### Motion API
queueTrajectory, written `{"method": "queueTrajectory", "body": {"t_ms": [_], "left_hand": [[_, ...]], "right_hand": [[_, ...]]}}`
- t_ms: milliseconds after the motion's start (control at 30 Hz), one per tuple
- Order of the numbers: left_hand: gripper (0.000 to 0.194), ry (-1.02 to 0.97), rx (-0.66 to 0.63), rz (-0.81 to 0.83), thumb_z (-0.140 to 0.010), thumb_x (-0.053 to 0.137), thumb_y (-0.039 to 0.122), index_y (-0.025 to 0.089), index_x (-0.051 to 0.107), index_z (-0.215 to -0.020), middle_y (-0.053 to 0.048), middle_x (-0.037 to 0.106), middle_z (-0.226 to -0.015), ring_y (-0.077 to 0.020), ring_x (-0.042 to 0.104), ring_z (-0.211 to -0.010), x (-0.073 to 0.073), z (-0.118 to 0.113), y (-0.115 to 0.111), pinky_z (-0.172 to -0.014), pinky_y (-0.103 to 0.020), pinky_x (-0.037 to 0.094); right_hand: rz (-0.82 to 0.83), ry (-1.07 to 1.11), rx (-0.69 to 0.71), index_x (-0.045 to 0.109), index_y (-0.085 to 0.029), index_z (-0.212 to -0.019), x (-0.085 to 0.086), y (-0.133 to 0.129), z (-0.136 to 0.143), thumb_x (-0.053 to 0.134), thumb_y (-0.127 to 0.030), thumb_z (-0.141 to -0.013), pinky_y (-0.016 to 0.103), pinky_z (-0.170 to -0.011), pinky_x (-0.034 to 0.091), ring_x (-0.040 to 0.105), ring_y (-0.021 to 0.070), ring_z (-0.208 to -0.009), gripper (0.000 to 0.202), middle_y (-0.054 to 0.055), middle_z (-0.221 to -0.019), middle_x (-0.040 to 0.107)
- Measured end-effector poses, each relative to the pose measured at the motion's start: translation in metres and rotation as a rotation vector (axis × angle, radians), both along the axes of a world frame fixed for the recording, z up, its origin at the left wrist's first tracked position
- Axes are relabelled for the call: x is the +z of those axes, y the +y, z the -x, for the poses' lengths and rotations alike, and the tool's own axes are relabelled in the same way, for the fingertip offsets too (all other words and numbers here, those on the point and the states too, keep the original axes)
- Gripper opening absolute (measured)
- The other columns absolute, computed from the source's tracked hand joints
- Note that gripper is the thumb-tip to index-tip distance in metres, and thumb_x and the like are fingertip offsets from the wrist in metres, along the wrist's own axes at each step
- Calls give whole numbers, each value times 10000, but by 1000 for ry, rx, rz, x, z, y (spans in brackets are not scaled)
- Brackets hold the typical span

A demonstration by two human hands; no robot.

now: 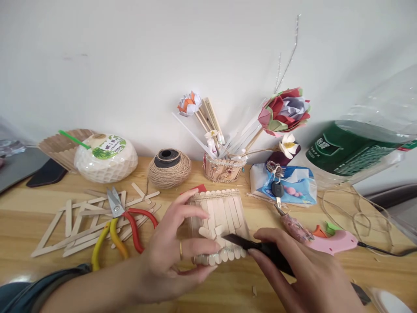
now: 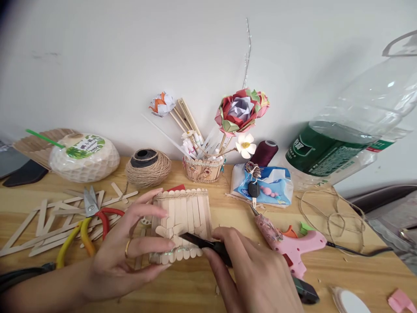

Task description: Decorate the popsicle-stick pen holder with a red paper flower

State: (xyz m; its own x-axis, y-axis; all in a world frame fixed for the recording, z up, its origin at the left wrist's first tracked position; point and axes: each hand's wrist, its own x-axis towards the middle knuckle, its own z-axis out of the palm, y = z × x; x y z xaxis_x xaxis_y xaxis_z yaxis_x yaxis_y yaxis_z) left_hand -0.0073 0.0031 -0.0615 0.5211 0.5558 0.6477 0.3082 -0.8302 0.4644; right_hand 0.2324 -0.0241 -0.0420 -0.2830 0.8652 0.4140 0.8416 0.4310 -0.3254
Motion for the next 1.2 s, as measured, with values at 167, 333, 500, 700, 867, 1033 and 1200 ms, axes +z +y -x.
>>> {"method": "queueTrajectory", "body": {"t_ms": [167,333,500,700,867,1033,1200], "left_hand": [[424,25,-158,255,-702,699,156,221,478,-1057,-71,392,-1165,-273,392,-1231,11,7,8,-1074,-457,318],[493,28,-309,503,-639,762,169,246,481,-1036,-56,426,-1134,-294,400,-1236,22,15,21,-1007,-450,375],[441,-66,-363,668,-652,796,241,236,541,-1012,-60,466,-1195,-276,373,-1272,20,17,33,-1053,-430,305],[137,-284,119,740,-794,643,259,186,545,-732,2,542,-811,-157,530,-807,15,10,32,-776,-291,422],[254,-307,-146,1152,-815,597,383,165,572,-945,-31,639,-880,-192,589,-854,16,-5,17,-776,-313,449],[366,-362,-135,1159,-838,603,288,165,501,-1167,-75,625,-1157,-217,556,-1090,26,-10,3,-950,-363,413],[391,-259,-100,1210,-847,575,278,181,500,-1218,-78,622,-1196,-241,581,-1070,33,-7,-4,-907,-375,452]], "right_hand": [[97,118,-93,673,-240,-923,2,4,-8,586,-560,-780,246,-471,447,581,182,-537,360,-6,-549,602],[300,333,-96,653,-241,-1028,6,11,-16,633,-618,-704,253,-470,443,586,188,-569,498,0,-635,635],[576,389,-21,650,-214,-983,11,17,-2,736,-481,-644,242,-504,427,564,171,-594,440,-18,-651,616],[419,196,-171,499,-212,-600,3,13,8,617,-485,-735,240,-465,356,480,143,-512,327,-34,-535,501],[407,103,-4,480,-211,-593,-2,9,10,616,-370,-784,203,-421,336,488,118,-476,283,-43,-510,520],[412,91,196,511,-221,-779,4,2,7,619,-482,-813,214,-429,358,526,132,-491,284,-47,-572,575],[144,63,158,447,-239,-942,14,-1,3,346,-326,-985,233,-516,435,620,139,-591,140,-21,-719,649]]}}
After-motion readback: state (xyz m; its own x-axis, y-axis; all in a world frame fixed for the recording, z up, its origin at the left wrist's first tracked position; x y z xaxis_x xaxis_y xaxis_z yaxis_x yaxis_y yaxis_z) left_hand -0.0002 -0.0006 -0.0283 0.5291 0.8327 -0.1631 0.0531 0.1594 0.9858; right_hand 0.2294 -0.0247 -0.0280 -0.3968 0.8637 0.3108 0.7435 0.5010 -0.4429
